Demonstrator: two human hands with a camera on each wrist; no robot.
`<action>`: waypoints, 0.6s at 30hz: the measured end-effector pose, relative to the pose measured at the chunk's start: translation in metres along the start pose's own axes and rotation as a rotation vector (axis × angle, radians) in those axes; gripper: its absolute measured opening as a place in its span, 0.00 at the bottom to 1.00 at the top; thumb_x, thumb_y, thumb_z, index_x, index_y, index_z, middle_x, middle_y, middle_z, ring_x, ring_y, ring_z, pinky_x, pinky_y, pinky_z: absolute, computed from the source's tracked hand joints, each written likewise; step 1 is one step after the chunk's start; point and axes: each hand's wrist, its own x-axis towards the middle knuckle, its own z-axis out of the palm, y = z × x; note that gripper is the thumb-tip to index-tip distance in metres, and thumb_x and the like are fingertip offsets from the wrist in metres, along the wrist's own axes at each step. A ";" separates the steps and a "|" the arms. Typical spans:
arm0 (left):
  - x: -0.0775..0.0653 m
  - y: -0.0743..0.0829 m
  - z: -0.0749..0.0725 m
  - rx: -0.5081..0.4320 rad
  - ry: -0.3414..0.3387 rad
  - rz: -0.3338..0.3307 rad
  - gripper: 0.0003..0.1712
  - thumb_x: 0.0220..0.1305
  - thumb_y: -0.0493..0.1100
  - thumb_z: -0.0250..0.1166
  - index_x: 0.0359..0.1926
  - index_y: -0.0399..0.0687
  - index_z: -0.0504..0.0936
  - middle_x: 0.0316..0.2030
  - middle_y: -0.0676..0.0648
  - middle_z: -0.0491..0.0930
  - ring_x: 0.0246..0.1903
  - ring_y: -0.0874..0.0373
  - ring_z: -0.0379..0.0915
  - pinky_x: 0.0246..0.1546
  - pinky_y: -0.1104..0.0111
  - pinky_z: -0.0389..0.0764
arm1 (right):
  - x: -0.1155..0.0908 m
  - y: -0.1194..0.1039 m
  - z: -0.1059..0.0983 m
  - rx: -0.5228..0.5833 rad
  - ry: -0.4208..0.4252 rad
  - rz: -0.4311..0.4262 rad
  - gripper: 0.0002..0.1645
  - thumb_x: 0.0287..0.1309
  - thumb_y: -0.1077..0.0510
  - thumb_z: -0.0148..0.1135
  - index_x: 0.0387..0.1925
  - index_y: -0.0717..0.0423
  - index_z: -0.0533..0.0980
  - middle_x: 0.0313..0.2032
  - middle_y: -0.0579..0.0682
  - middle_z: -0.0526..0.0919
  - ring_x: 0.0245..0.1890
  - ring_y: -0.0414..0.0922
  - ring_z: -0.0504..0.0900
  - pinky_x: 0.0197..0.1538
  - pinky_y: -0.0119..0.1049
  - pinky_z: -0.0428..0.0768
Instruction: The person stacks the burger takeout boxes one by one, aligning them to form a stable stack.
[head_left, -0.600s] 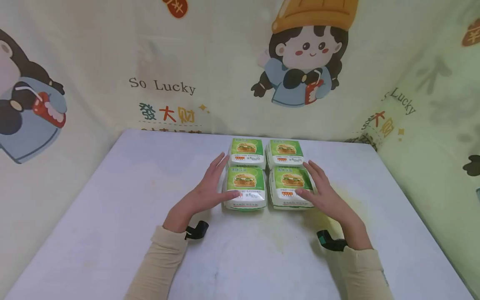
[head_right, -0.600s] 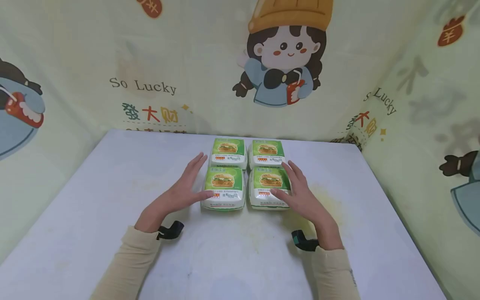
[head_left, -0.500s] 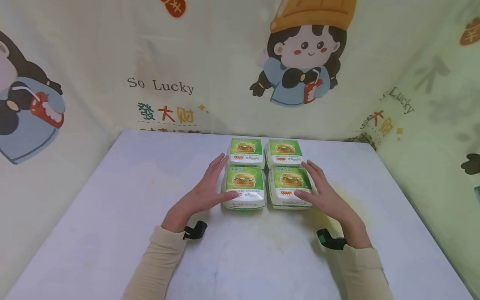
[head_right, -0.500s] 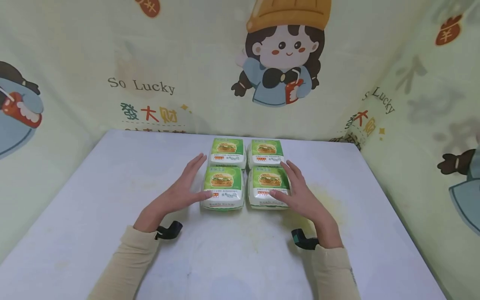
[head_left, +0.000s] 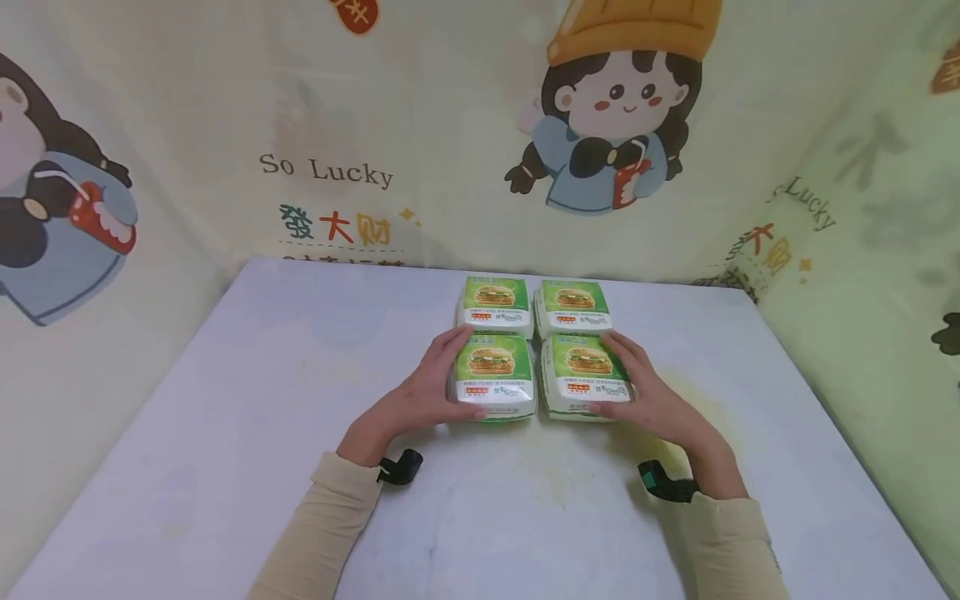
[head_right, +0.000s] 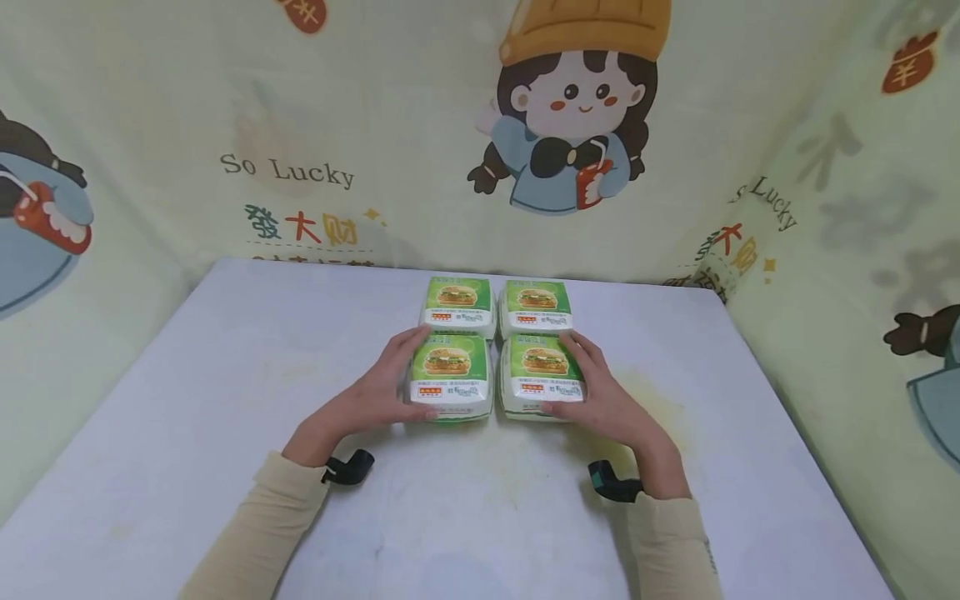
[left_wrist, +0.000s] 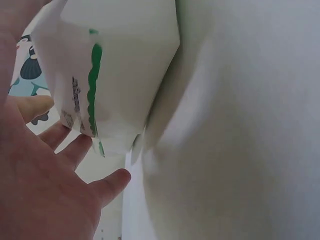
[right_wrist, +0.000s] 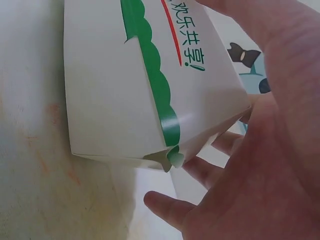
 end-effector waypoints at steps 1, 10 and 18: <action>0.000 0.000 -0.001 0.006 0.000 -0.002 0.69 0.45 0.59 0.79 0.79 0.62 0.42 0.76 0.57 0.41 0.75 0.55 0.44 0.73 0.52 0.59 | 0.000 0.001 0.000 -0.001 -0.001 0.000 0.63 0.52 0.44 0.73 0.79 0.42 0.42 0.78 0.50 0.36 0.74 0.59 0.46 0.67 0.67 0.60; -0.004 0.002 -0.005 0.060 0.000 -0.027 0.70 0.43 0.62 0.80 0.79 0.62 0.44 0.74 0.51 0.46 0.71 0.53 0.51 0.72 0.52 0.64 | -0.001 0.002 0.001 0.014 -0.024 0.008 0.64 0.53 0.43 0.72 0.79 0.42 0.41 0.79 0.48 0.34 0.75 0.59 0.45 0.67 0.67 0.60; -0.009 0.013 -0.013 0.076 -0.012 0.019 0.68 0.41 0.64 0.80 0.78 0.58 0.50 0.72 0.50 0.52 0.69 0.53 0.56 0.69 0.51 0.67 | -0.004 0.004 0.000 0.010 -0.026 0.009 0.63 0.54 0.44 0.71 0.79 0.42 0.40 0.79 0.52 0.36 0.73 0.60 0.48 0.66 0.66 0.61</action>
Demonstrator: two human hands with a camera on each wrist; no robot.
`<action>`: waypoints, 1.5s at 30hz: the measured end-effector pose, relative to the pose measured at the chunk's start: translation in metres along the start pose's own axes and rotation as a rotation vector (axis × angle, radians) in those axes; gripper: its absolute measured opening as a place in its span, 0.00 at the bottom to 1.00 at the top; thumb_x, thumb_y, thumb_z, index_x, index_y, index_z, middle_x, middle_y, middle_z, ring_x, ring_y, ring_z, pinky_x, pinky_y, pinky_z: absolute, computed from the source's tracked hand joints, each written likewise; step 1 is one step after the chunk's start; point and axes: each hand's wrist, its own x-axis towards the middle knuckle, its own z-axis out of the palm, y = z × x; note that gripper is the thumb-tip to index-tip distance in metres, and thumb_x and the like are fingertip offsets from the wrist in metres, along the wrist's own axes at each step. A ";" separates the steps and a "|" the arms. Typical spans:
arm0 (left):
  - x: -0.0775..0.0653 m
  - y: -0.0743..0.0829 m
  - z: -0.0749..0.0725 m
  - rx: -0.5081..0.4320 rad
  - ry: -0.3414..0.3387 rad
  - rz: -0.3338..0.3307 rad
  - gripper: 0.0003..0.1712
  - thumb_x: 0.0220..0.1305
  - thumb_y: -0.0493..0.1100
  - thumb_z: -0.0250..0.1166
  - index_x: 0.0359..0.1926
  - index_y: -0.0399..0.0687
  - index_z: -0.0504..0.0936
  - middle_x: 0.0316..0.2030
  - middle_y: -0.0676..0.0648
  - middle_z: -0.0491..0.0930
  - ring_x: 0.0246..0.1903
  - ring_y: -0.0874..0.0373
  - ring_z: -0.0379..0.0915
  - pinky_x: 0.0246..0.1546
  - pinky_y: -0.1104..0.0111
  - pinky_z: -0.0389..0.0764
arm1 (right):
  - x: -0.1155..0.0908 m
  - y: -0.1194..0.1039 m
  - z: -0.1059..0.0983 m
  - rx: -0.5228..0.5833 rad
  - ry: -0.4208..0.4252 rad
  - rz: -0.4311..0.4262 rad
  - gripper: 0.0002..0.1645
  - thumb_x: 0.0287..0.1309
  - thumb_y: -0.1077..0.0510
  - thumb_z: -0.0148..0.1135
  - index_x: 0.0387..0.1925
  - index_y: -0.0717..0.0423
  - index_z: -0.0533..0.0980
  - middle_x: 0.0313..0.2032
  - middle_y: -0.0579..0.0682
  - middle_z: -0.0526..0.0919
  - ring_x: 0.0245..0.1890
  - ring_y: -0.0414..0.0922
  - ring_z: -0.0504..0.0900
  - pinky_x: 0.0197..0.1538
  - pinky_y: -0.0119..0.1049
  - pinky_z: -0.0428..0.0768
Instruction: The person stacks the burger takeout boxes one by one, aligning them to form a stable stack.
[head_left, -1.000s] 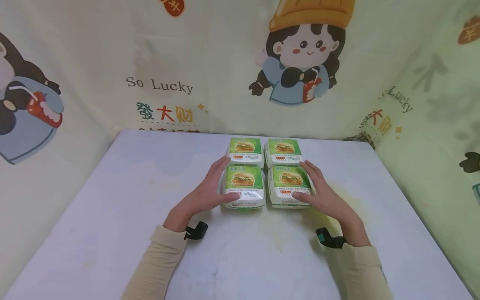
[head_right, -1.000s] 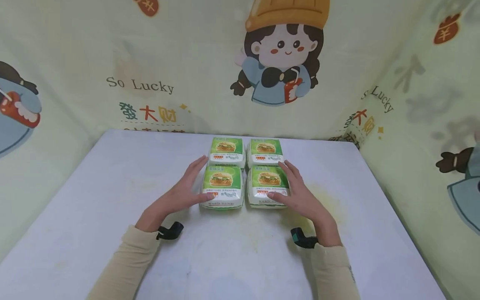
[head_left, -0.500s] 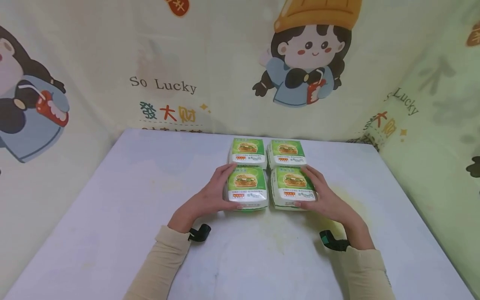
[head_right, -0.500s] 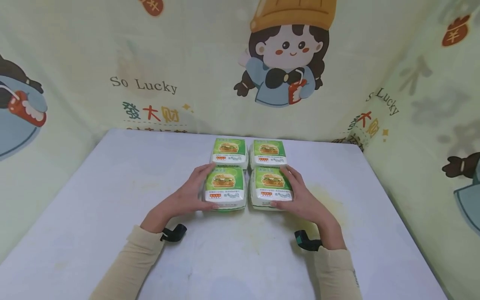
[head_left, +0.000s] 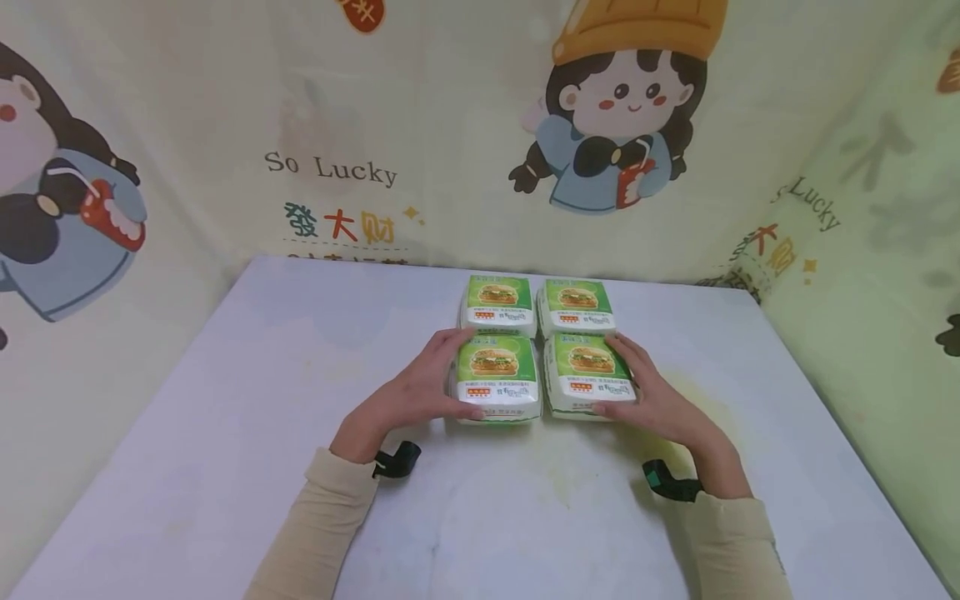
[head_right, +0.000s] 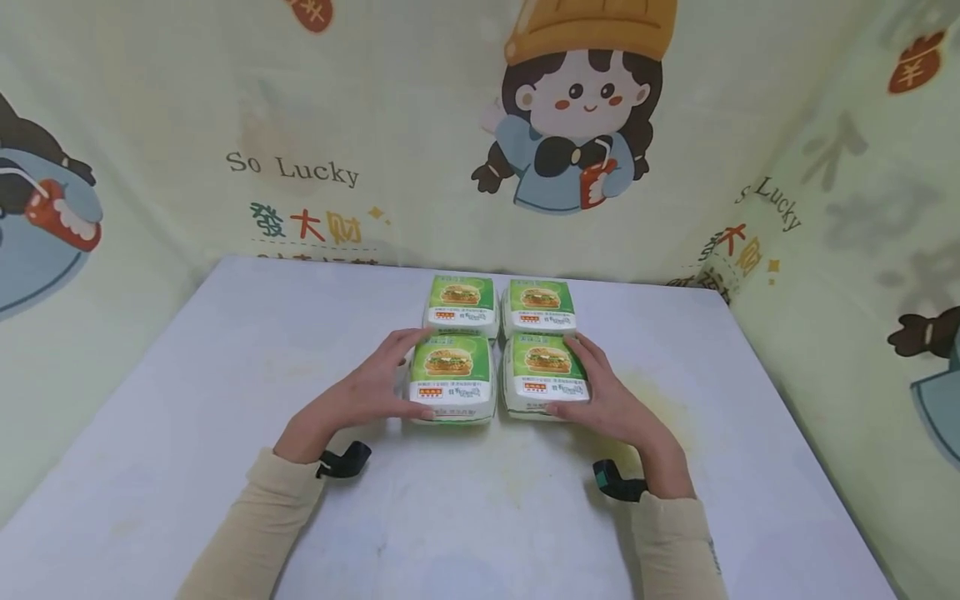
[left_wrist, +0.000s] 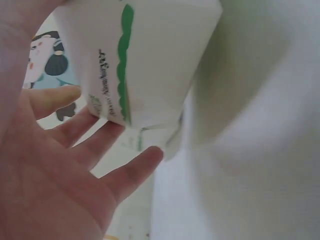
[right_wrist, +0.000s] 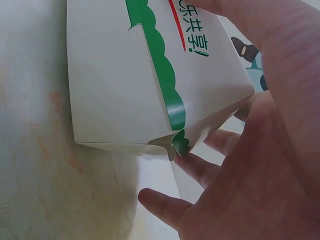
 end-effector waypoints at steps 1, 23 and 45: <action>0.000 0.002 -0.001 -0.002 -0.008 0.002 0.69 0.40 0.64 0.80 0.78 0.58 0.50 0.72 0.49 0.53 0.68 0.53 0.56 0.69 0.51 0.67 | 0.000 0.000 0.000 0.001 -0.002 0.002 0.63 0.54 0.44 0.71 0.79 0.42 0.40 0.79 0.53 0.36 0.73 0.60 0.48 0.66 0.66 0.61; -0.015 0.014 -0.008 0.040 -0.053 -0.046 0.72 0.39 0.62 0.81 0.79 0.58 0.45 0.73 0.49 0.52 0.68 0.53 0.57 0.70 0.53 0.66 | 0.002 0.002 -0.003 -0.007 -0.003 0.006 0.62 0.55 0.43 0.71 0.79 0.38 0.41 0.79 0.52 0.37 0.73 0.59 0.48 0.66 0.67 0.60; -0.017 0.001 -0.005 0.039 -0.119 -0.013 0.71 0.41 0.61 0.80 0.78 0.56 0.46 0.70 0.49 0.52 0.65 0.53 0.58 0.67 0.54 0.68 | -0.003 0.004 -0.004 -0.010 -0.014 0.015 0.61 0.55 0.43 0.70 0.79 0.38 0.40 0.78 0.55 0.38 0.71 0.60 0.51 0.65 0.69 0.61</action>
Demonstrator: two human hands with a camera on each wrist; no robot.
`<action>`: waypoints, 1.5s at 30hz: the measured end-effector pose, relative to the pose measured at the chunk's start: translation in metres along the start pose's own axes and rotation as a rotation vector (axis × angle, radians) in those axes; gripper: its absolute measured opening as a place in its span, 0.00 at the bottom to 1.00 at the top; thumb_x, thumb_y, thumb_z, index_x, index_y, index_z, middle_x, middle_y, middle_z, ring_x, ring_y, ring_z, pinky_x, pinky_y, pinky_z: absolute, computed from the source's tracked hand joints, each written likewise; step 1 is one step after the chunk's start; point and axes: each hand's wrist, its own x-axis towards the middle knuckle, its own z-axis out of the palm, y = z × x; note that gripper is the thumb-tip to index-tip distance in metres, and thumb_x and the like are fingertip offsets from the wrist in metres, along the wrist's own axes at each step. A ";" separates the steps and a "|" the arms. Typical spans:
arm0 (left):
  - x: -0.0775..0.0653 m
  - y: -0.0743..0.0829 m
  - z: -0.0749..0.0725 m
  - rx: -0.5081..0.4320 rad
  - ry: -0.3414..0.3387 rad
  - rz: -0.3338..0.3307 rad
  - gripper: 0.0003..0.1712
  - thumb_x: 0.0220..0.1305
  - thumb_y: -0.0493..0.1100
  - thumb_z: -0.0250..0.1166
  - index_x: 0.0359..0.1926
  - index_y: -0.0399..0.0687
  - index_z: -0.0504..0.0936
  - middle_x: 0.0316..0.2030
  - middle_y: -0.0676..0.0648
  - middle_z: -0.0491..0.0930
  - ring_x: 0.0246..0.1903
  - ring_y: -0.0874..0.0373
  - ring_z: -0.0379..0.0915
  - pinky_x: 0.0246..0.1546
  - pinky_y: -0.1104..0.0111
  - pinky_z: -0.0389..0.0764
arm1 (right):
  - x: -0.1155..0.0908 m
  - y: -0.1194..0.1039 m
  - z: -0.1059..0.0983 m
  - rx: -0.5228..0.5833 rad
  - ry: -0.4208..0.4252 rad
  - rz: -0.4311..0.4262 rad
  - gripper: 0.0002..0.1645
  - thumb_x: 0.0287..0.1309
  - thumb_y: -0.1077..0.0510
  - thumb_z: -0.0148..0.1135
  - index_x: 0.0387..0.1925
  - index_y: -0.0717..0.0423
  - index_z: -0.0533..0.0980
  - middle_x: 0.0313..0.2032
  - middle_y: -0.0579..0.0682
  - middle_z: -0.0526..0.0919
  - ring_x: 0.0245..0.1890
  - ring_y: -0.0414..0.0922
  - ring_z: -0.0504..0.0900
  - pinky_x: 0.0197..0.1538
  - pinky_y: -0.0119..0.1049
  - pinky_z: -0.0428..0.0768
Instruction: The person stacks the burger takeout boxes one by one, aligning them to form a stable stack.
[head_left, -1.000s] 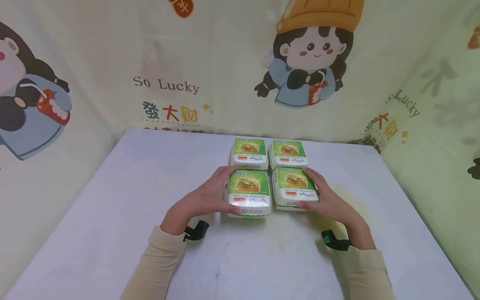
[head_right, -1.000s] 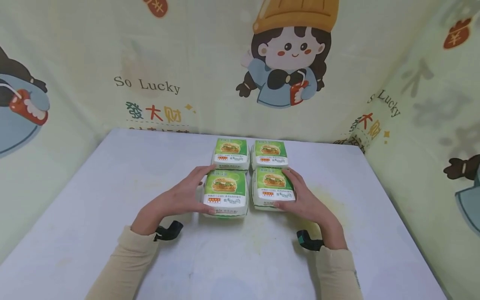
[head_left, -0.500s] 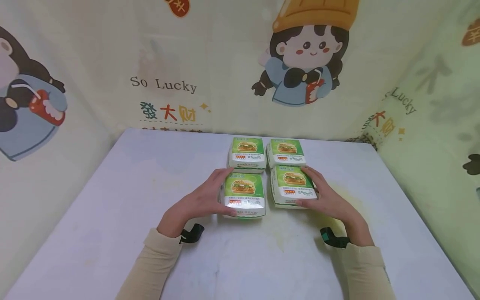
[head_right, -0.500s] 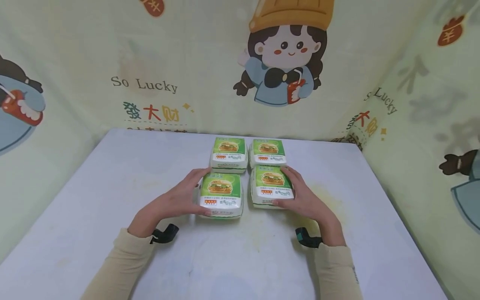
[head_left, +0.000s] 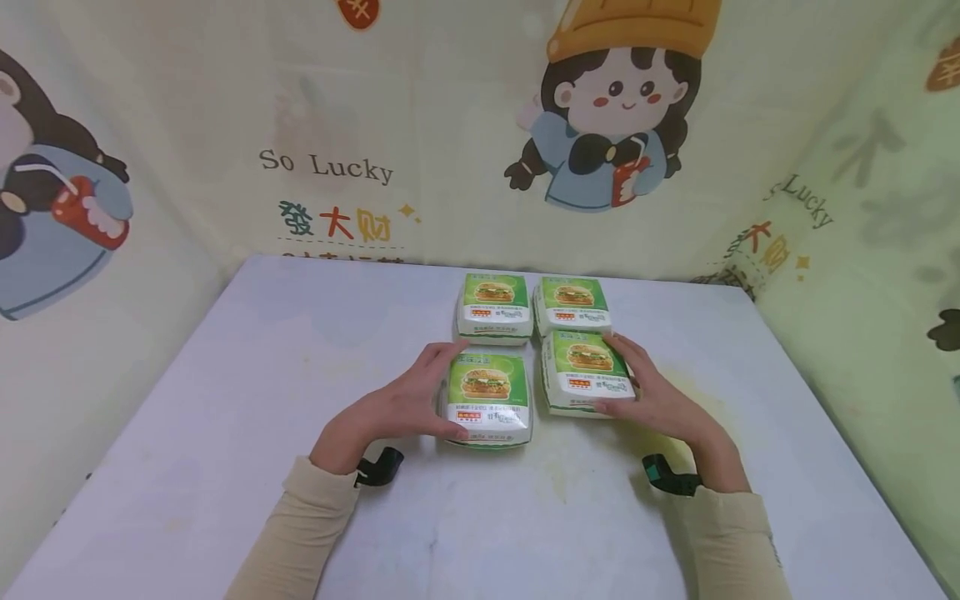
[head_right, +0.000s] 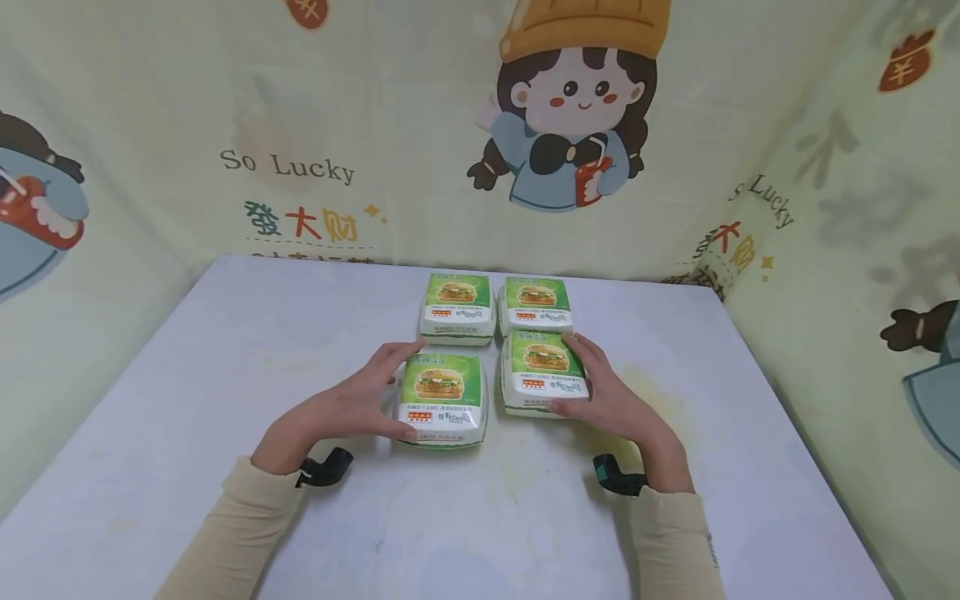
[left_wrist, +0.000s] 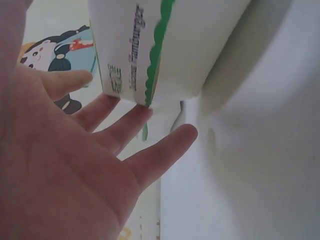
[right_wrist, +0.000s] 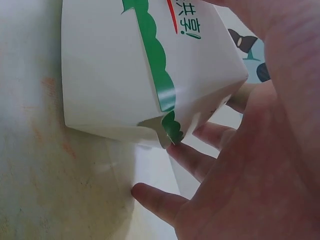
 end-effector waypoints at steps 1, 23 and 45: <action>0.000 -0.001 -0.001 0.000 0.000 0.005 0.70 0.41 0.61 0.80 0.78 0.56 0.46 0.70 0.48 0.52 0.65 0.53 0.58 0.67 0.54 0.68 | 0.000 0.000 0.000 0.001 -0.001 0.000 0.61 0.55 0.43 0.69 0.79 0.38 0.40 0.78 0.55 0.38 0.71 0.60 0.51 0.65 0.69 0.61; -0.002 -0.004 -0.003 -0.002 -0.011 -0.008 0.71 0.40 0.61 0.81 0.79 0.53 0.46 0.70 0.49 0.52 0.67 0.52 0.57 0.69 0.54 0.67 | 0.000 0.002 -0.001 0.061 0.037 -0.037 0.56 0.56 0.46 0.71 0.78 0.42 0.48 0.75 0.56 0.50 0.67 0.57 0.61 0.66 0.70 0.63; -0.004 -0.003 -0.005 -0.011 -0.019 -0.005 0.69 0.42 0.57 0.81 0.78 0.54 0.47 0.70 0.50 0.53 0.67 0.54 0.57 0.69 0.54 0.67 | -0.009 -0.031 -0.012 0.052 0.102 -0.140 0.52 0.54 0.51 0.72 0.75 0.34 0.54 0.73 0.49 0.56 0.64 0.49 0.63 0.66 0.65 0.67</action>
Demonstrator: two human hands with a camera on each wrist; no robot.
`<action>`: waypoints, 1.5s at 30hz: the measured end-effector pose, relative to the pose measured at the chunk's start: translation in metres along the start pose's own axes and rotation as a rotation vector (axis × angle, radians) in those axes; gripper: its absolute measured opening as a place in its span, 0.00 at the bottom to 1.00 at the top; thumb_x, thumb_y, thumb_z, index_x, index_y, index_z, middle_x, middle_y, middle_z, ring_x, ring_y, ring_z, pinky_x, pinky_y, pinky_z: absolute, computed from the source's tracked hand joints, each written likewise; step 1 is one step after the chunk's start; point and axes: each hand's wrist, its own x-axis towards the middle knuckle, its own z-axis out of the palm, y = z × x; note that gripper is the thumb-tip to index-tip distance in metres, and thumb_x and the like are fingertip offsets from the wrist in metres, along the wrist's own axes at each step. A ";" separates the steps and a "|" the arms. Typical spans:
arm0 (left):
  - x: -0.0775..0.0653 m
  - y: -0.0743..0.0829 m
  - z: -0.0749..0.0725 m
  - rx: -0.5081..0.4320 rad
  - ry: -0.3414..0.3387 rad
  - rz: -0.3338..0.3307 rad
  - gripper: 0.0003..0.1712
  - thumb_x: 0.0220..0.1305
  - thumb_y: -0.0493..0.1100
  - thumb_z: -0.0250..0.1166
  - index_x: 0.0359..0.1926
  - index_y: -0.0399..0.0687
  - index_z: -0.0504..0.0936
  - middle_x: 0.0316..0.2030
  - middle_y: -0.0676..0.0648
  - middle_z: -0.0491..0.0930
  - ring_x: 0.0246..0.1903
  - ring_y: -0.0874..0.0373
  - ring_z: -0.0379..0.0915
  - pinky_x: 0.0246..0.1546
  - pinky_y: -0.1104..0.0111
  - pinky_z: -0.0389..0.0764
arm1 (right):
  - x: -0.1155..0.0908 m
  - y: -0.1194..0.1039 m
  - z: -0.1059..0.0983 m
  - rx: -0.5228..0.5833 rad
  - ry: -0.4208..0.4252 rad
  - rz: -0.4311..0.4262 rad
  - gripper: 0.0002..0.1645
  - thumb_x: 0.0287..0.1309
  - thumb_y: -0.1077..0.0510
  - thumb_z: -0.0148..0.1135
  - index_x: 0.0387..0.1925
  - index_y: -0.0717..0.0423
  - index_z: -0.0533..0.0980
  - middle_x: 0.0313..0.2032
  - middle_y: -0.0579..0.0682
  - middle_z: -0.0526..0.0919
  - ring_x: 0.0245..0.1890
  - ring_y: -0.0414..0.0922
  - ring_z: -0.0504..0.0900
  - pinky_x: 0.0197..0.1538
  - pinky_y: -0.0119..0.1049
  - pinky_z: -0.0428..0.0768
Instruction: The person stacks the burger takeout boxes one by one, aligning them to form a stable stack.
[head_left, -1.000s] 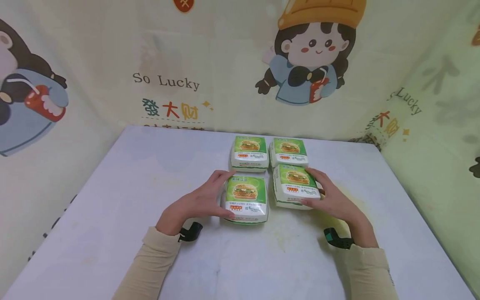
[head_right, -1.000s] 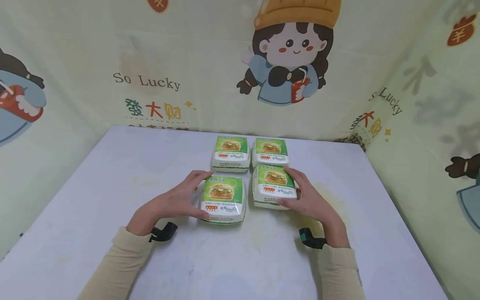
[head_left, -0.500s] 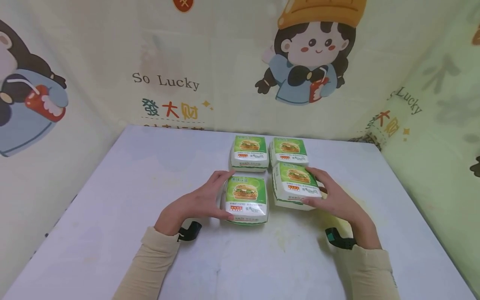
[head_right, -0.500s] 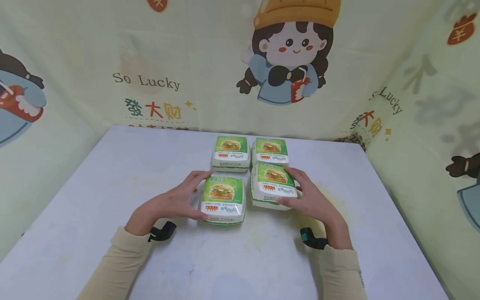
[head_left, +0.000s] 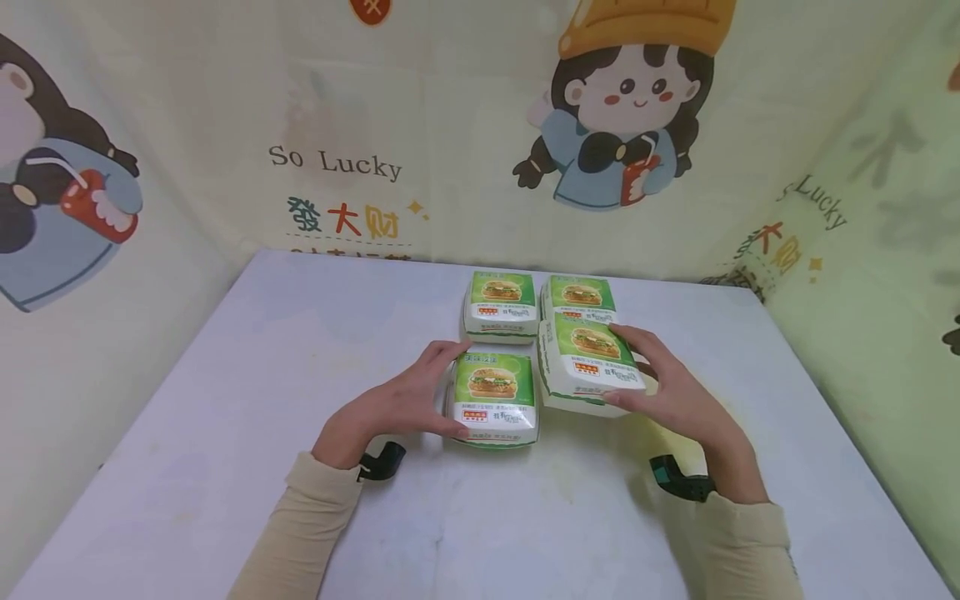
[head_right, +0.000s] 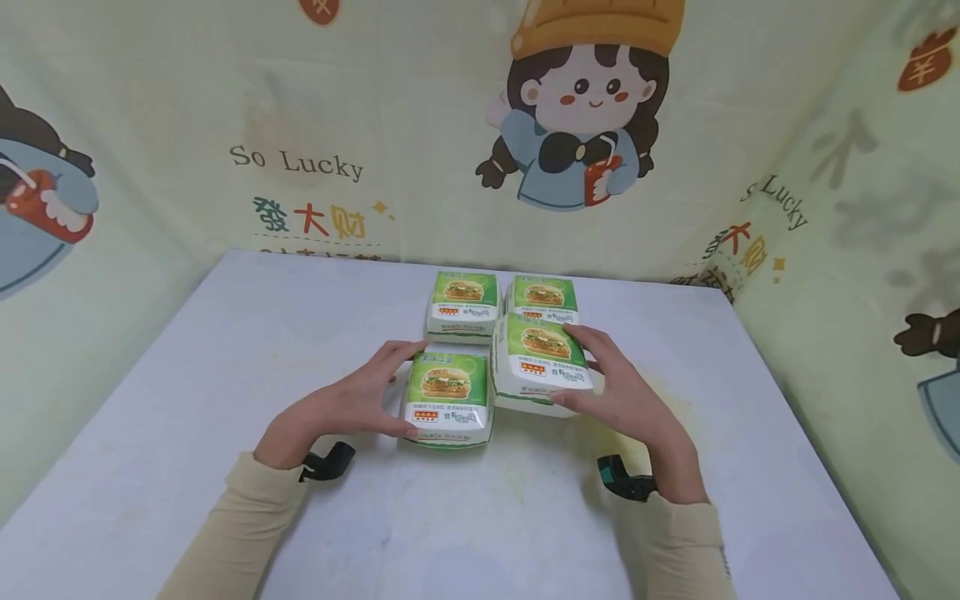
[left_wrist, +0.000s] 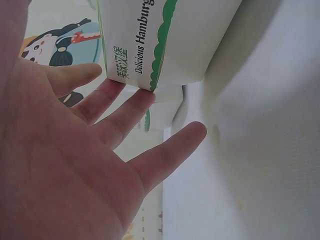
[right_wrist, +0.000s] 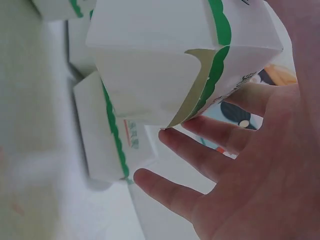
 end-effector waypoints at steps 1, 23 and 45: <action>0.000 0.000 0.000 0.002 0.000 0.001 0.69 0.42 0.57 0.81 0.78 0.53 0.47 0.70 0.49 0.53 0.67 0.54 0.57 0.69 0.54 0.67 | 0.001 -0.002 0.000 -0.001 0.001 -0.005 0.52 0.54 0.51 0.72 0.75 0.34 0.54 0.73 0.49 0.56 0.64 0.49 0.63 0.66 0.65 0.67; 0.002 -0.004 0.001 -0.008 0.014 0.007 0.71 0.39 0.59 0.81 0.79 0.54 0.48 0.70 0.49 0.54 0.68 0.53 0.57 0.69 0.53 0.66 | 0.010 -0.039 0.014 0.043 0.089 -0.120 0.52 0.50 0.58 0.75 0.73 0.35 0.59 0.70 0.44 0.60 0.63 0.40 0.62 0.67 0.42 0.69; 0.002 -0.004 0.002 -0.008 0.011 0.011 0.70 0.39 0.60 0.82 0.78 0.56 0.50 0.70 0.50 0.57 0.69 0.52 0.57 0.70 0.52 0.65 | 0.018 -0.047 0.037 0.027 0.096 -0.187 0.52 0.46 0.54 0.79 0.71 0.35 0.62 0.68 0.41 0.61 0.67 0.42 0.62 0.66 0.34 0.71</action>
